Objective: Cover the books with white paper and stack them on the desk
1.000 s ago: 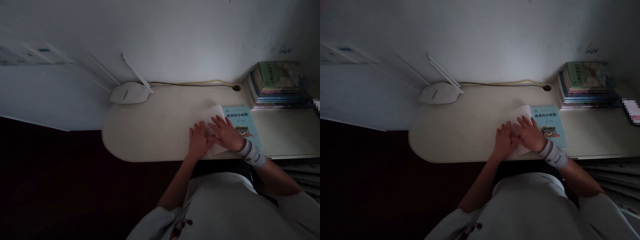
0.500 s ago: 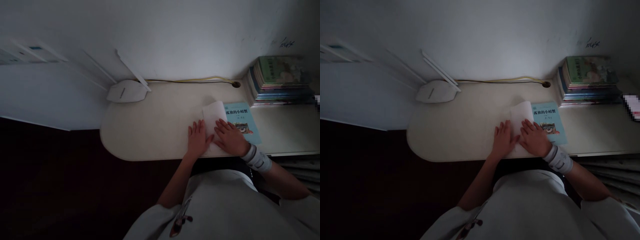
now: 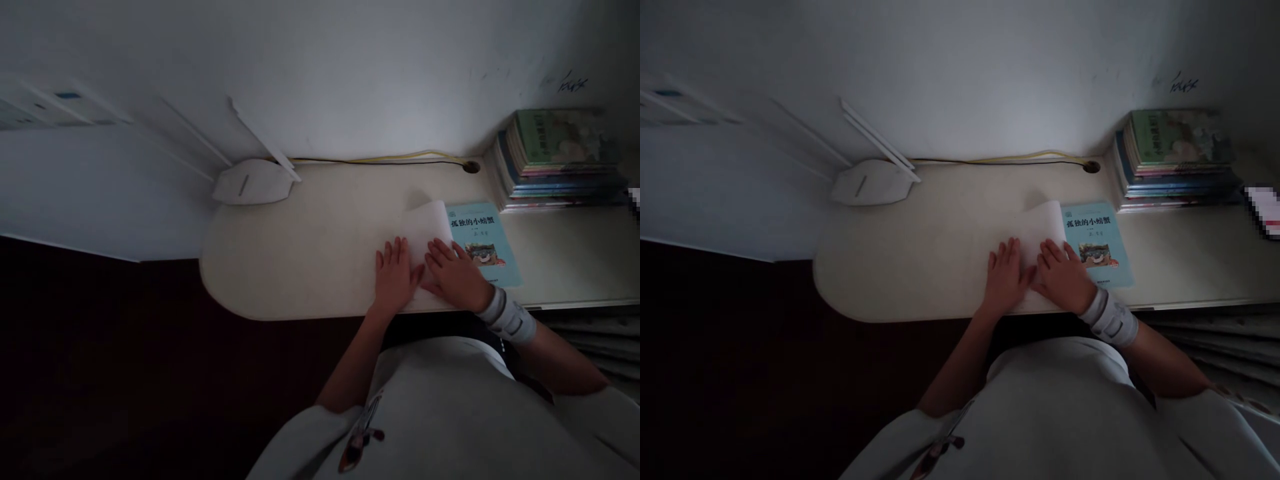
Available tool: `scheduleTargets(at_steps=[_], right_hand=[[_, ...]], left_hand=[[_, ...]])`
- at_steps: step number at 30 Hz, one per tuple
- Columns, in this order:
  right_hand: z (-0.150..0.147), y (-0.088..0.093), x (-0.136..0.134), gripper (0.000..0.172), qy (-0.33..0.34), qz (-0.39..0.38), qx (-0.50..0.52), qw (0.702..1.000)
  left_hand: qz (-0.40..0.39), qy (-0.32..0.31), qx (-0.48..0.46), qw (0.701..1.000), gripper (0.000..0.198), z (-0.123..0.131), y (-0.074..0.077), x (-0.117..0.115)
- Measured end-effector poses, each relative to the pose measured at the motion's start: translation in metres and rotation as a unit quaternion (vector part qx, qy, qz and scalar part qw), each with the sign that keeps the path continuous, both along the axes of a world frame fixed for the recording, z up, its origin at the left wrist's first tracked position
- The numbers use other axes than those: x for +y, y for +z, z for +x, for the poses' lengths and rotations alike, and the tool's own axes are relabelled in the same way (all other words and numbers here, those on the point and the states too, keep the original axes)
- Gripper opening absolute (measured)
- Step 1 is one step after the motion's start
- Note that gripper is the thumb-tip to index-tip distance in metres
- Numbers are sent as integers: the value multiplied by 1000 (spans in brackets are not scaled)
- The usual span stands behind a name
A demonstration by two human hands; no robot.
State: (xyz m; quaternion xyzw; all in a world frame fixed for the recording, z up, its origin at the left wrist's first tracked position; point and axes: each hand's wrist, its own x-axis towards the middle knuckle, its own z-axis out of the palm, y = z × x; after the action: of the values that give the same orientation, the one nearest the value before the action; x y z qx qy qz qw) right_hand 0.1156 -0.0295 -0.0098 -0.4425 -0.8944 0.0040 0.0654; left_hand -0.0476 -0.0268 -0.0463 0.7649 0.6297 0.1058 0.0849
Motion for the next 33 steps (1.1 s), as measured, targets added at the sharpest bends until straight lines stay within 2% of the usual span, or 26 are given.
scheduleTargets(at_steps=[8,11,14,18,24,27,30,33], right_hand=[[-9,-7,-4,59,20,-6,24,999],[-1,-4,6,57,26,-21,57,998],[10,-3,26,53,-17,-20,94,995],[9,-13,45,53,-52,-38,92,994],[-3,-30,40,54,-62,-24,102,993],[3,-27,45,53,-44,-45,115,991],[13,-21,63,52,-22,-59,134,989],[17,-18,82,57,-30,-58,127,990]], left_hand=[[-8,-4,7,1000,60,-1,0,1],[-1,-10,-1,1000,59,-2,-1,0],[15,-9,-8,1000,57,-1,-1,-1],[3,-4,-6,1000,58,0,2,-1],[2,-1,4,1000,58,1,4,-1],[1,-5,9,1000,58,1,3,-1],[-4,-9,15,1000,58,1,3,-1],[-7,-5,21,1000,58,1,5,-1]])
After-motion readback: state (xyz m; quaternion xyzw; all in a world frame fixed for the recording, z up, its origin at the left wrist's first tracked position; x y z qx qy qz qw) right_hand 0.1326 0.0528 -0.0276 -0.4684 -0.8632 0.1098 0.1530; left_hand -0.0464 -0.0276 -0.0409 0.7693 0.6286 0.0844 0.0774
